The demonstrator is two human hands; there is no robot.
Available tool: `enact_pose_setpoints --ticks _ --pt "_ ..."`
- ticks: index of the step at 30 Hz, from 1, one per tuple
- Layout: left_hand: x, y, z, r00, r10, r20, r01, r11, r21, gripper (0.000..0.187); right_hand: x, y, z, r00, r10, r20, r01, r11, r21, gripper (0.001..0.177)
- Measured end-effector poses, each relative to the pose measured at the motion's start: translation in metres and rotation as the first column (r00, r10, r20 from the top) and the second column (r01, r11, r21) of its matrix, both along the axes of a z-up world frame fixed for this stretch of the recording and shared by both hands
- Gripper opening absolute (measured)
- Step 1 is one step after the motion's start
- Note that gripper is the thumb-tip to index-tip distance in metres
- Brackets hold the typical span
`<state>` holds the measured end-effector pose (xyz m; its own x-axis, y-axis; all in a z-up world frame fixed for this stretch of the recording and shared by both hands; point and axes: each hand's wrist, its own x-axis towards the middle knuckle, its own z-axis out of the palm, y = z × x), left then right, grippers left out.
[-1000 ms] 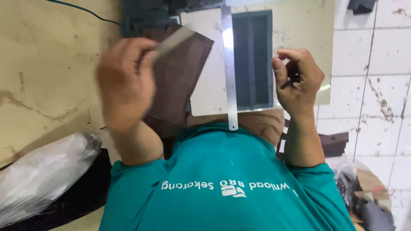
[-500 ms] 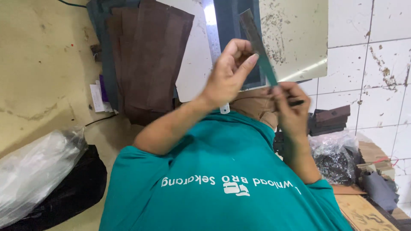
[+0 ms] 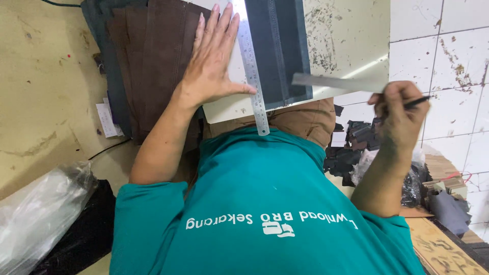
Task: Measuring and marking leather pieces with a ruler and a pen for future cutting or assembly
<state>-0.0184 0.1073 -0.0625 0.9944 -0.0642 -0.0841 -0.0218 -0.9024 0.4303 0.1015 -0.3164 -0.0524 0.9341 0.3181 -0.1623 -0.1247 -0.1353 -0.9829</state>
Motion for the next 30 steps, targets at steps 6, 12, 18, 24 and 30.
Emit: enact_pose_setpoints --ticks 6,12,18,24,30 --pt "0.001 0.0 0.003 1.0 -0.016 0.004 0.016 1.0 -0.001 0.16 -0.007 0.027 -0.003 0.98 0.031 -0.199 -0.044 0.997 -0.06 0.017" --pt "0.004 0.0 0.013 1.0 -0.018 -0.021 0.018 1.0 -0.021 0.157 -0.015 0.04 -0.009 0.96 0.104 -0.259 -0.149 0.976 -0.161 0.022" --pt "0.005 0.0 0.013 0.999 -0.044 -0.027 0.043 0.999 -0.022 0.14 -0.017 0.041 -0.006 0.964 0.119 -0.238 -0.166 0.969 -0.186 0.019" --pt "0.003 0.002 0.008 0.999 -0.052 0.006 0.052 0.998 -0.047 0.137 -0.019 0.04 -0.01 0.962 0.088 -0.258 -0.136 0.975 -0.173 0.02" --pt "0.003 0.002 0.007 0.998 -0.062 0.003 0.062 0.997 -0.036 0.14 -0.023 0.049 0.003 0.967 0.082 -0.242 -0.132 0.971 -0.2 0.018"
